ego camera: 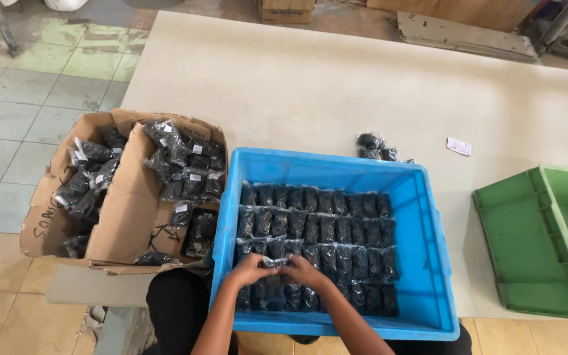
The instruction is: The person sorts electronic power adapters by picking them from a cardboard box and placing them into rows inside a blue plastic crate. They handle each adapter, which is sealed in a small plastic bag, individually.
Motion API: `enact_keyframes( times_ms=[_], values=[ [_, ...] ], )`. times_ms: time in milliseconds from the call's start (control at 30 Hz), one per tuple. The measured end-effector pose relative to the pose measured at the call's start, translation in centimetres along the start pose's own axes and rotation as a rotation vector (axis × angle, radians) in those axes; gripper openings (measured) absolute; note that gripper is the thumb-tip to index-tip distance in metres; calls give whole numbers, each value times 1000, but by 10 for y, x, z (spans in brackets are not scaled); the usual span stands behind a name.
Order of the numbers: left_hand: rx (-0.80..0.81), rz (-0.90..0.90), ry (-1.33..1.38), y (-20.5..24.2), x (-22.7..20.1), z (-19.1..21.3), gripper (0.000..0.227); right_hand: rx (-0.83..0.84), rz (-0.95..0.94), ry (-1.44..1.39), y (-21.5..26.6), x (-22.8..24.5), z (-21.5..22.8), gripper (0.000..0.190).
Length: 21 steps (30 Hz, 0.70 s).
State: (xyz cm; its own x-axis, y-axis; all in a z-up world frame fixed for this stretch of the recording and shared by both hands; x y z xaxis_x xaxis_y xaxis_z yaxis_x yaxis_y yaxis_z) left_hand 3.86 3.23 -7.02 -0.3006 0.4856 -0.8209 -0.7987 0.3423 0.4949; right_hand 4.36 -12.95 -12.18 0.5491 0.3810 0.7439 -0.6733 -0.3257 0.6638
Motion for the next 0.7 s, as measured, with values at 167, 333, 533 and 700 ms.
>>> enact_keyframes(
  times_ms=[167, 333, 533, 700],
  values=[
    [26, 77, -99, -2, -1, -2, 31, 125, -60, -43, -16, -1, 8, 33],
    [40, 146, -351, -53, 66, -17, 38, 138, -45, 181, -56, -25, -7, 37],
    [-15, 234, -547, -57, 95, -27, 14, 105, -77, 417, -87, -76, -38, 41],
    [-8, 303, -675, -56, 77, -21, 17, -116, 148, 715, -85, -73, -45, 29]
  ],
)
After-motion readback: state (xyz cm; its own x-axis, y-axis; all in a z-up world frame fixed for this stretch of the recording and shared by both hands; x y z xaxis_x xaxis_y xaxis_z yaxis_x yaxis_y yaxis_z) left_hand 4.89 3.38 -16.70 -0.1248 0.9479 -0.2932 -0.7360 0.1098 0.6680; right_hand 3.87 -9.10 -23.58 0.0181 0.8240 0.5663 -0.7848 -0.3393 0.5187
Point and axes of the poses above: each hand's wrist, its own y-axis away from the middle knuckle, its own z-axis out of the back of the hand, x = y × z, the point moved 3 cm from there along -y, towards the middle knuckle, and after that the axes turned 7 degrees about -z, right-handed, at the moved point
